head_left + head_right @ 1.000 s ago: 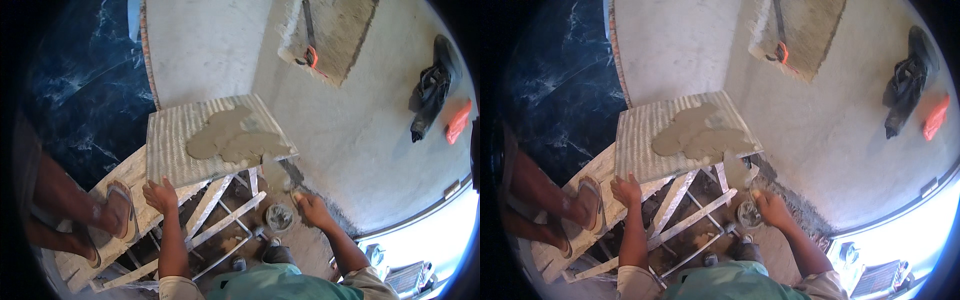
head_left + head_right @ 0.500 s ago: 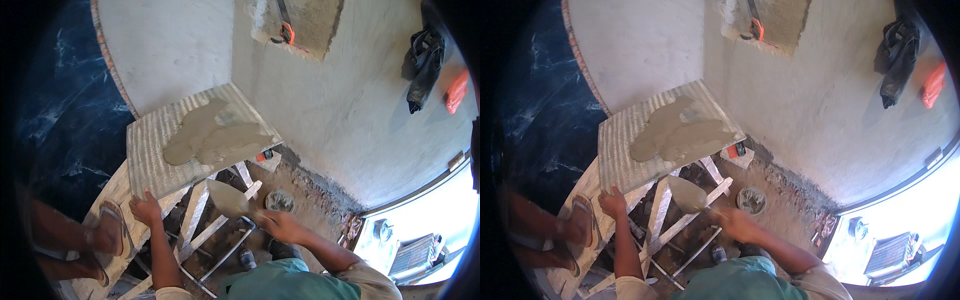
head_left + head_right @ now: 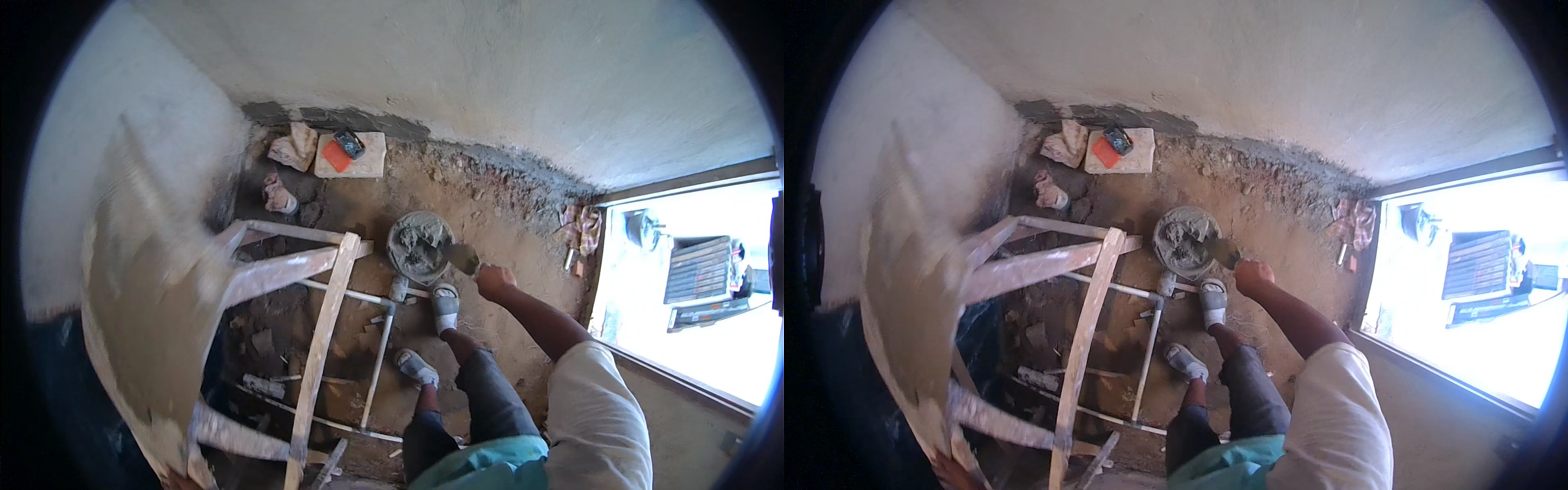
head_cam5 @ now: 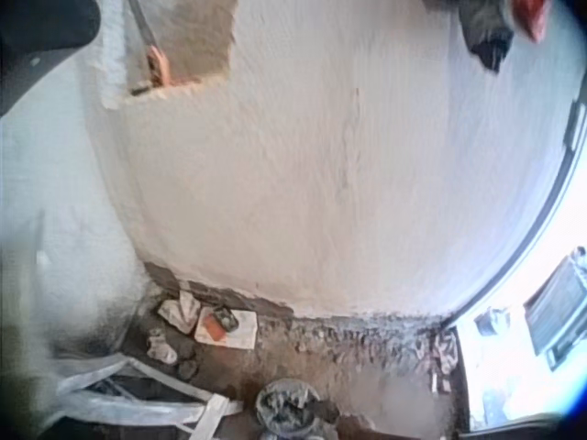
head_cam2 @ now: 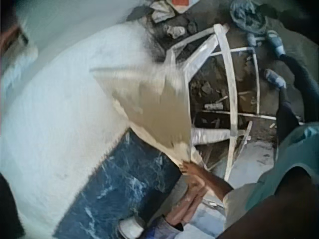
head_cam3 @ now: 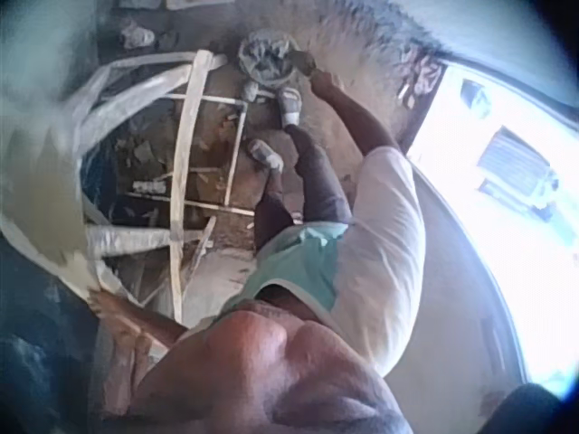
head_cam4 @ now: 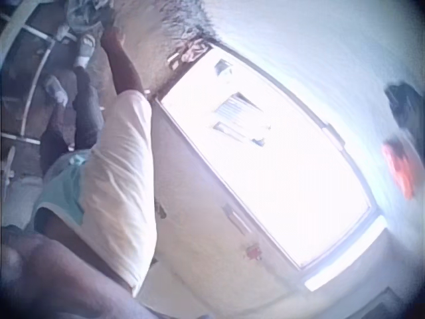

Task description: The person applies mortar onto the back of a tile using a trowel, spreading the mixture across the surface before another person assists in holding the tile.

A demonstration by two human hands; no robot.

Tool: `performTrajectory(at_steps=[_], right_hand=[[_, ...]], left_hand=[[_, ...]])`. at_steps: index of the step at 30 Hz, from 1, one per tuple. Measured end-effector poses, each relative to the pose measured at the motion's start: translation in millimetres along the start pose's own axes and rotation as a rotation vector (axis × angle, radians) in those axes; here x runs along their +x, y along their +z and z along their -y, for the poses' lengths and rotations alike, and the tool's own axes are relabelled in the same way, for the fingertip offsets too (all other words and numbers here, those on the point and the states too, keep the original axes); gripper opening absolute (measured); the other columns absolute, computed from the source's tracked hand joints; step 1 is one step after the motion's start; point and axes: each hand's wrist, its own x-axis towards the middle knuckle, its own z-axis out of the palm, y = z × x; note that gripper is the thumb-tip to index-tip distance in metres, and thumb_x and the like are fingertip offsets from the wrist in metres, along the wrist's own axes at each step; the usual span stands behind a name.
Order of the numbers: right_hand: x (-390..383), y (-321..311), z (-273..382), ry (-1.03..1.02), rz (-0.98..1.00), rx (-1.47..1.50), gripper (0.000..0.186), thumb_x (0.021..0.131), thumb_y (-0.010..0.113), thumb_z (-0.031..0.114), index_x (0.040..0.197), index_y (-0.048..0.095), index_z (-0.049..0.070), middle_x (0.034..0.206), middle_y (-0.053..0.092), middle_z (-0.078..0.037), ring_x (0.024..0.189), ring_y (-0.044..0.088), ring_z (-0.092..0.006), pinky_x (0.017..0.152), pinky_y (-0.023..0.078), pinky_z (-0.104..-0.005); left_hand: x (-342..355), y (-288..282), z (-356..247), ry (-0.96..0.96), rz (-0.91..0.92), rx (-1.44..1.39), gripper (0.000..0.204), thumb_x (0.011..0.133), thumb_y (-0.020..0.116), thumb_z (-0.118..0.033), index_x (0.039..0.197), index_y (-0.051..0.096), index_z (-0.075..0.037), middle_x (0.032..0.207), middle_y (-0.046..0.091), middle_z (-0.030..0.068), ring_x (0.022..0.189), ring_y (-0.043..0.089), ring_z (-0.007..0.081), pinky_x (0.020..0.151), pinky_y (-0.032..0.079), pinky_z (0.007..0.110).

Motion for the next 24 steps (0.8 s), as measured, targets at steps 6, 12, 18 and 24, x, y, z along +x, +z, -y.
performTrajectory(at_steps=[6,12,18,24], right_hand=[[193,75,-3,0.006,0.085,-0.026,0.034,0.087,0.059,0.030,0.106,0.064,0.002,0.107,0.065,-0.020,0.100,0.064,-0.0344,0.085,0.051,-0.0454],[207,115,9,-0.003,0.125,0.194,0.034,0.086,0.059,0.034,0.095,0.069,0.002,0.100,0.068,-0.020,0.097,0.065,-0.0367,0.080,0.053,-0.0462],[206,125,11,0.163,0.301,0.552,0.048,0.085,0.060,0.045,0.099,0.068,0.000,0.098,0.067,-0.024,0.099,0.064,-0.0362,0.083,0.050,-0.0456],[164,136,-8,0.024,0.050,0.659,0.048,0.084,0.063,0.046,0.098,0.065,0.000,0.090,0.065,-0.025,0.089,0.063,-0.0399,0.076,0.049,-0.0456]], left_hand=[[3,-44,-8,-0.184,0.040,-0.732,0.061,0.096,0.041,-0.049,0.137,0.044,-0.004,0.138,0.044,0.0212,0.122,0.046,0.0394,0.101,0.039,0.047],[2,-71,-27,-0.231,0.068,-0.748,0.056,0.096,0.043,-0.044,0.133,0.046,-0.003,0.136,0.046,0.0212,0.121,0.047,0.0383,0.102,0.039,0.046],[24,-78,-49,-0.198,0.056,-0.766,0.052,0.096,0.045,-0.040,0.130,0.049,-0.001,0.133,0.049,0.0212,0.121,0.048,0.0373,0.102,0.038,0.045],[25,-83,-55,-0.181,0.041,-0.779,0.047,0.096,0.047,-0.035,0.127,0.051,0.000,0.130,0.051,0.0212,0.120,0.048,0.0363,0.102,0.038,0.044]])
